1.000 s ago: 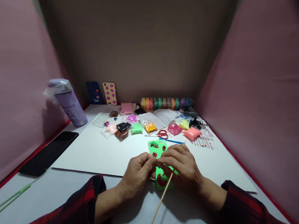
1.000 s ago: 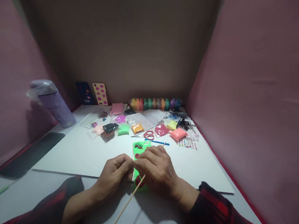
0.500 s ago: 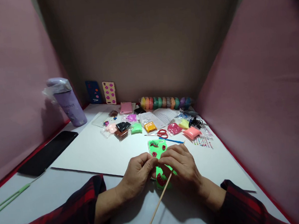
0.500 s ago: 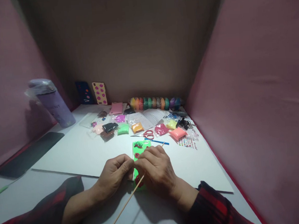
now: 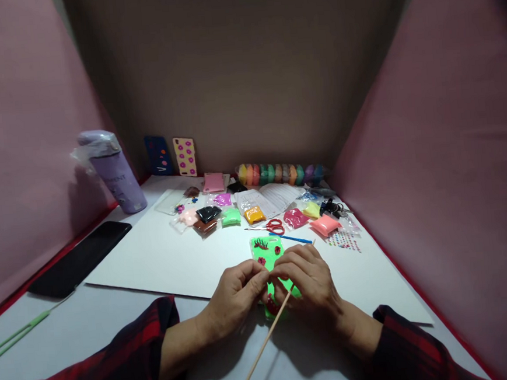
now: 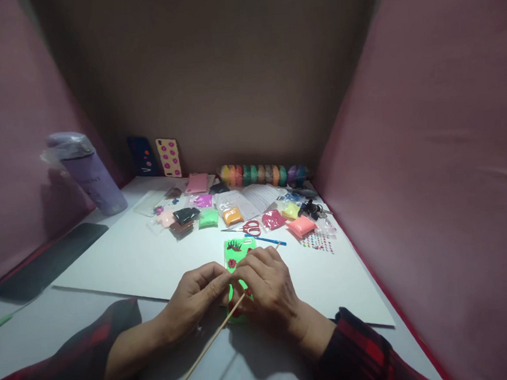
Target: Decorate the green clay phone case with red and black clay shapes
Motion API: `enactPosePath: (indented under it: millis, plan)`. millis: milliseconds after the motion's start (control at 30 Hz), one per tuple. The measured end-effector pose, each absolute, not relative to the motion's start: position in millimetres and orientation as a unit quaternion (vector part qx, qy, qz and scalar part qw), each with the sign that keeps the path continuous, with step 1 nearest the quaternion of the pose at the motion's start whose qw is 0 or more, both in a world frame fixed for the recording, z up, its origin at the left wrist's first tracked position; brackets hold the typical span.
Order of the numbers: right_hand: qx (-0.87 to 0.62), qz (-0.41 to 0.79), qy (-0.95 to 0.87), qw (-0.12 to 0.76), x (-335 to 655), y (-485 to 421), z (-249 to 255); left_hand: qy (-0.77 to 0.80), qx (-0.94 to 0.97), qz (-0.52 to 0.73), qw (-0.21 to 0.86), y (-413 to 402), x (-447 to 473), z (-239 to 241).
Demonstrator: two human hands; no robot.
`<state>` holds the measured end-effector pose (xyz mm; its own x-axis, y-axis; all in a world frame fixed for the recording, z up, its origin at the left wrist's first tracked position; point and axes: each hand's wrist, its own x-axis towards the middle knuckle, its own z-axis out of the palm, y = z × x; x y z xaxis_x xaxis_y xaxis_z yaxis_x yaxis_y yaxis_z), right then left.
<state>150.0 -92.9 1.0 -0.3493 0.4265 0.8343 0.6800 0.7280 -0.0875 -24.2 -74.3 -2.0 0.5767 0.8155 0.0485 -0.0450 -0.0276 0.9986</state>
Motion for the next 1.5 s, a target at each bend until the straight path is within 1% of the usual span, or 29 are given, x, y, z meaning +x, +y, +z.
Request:
enactPosePath:
  millis: [133,333,600,733,833,933,1033,1167,1233,1400,1500]
  plan:
    - [-0.344,-0.134,-0.814,0.448,152,-92,-2,0.307,0.628,0.342,0.628,-74,-25,-4]
    - [-0.342,-0.123,-0.811,0.459,152,-93,-3,0.31,0.63,0.343,0.624,-74,-25,-7]
    - [-0.345,-0.123,-0.811,0.456,152,-94,2,0.306,0.619,0.359,0.628,-72,-25,1]
    - [-0.349,-0.119,-0.815,0.447,152,-93,0,0.312,0.629,0.364,0.612,-72,-24,2]
    - [-0.351,-0.121,-0.81,0.455,153,-93,-1,0.319,0.634,0.377,0.595,-72,-24,4]
    - [-0.366,-0.124,-0.793,0.471,154,-93,0,0.34,0.604,0.398,0.601,-71,-25,5]
    - [-0.381,-0.106,-0.787,0.474,156,-95,2,0.349,0.575,0.406,0.618,-69,-26,4]
    - [-0.382,-0.05,-0.806,0.45,157,-99,7,0.342,0.571,0.404,0.628,-67,-27,2]
    - [-0.381,-0.041,-0.812,0.44,157,-99,8,0.342,0.578,0.402,0.623,-67,-27,2]
    - [-0.379,-0.076,-0.825,0.413,157,-96,8,0.352,0.587,0.399,0.61,-69,-27,5]
    - [-0.384,-0.11,-0.814,0.421,156,-94,7,0.354,0.585,0.399,0.611,-69,-27,6]
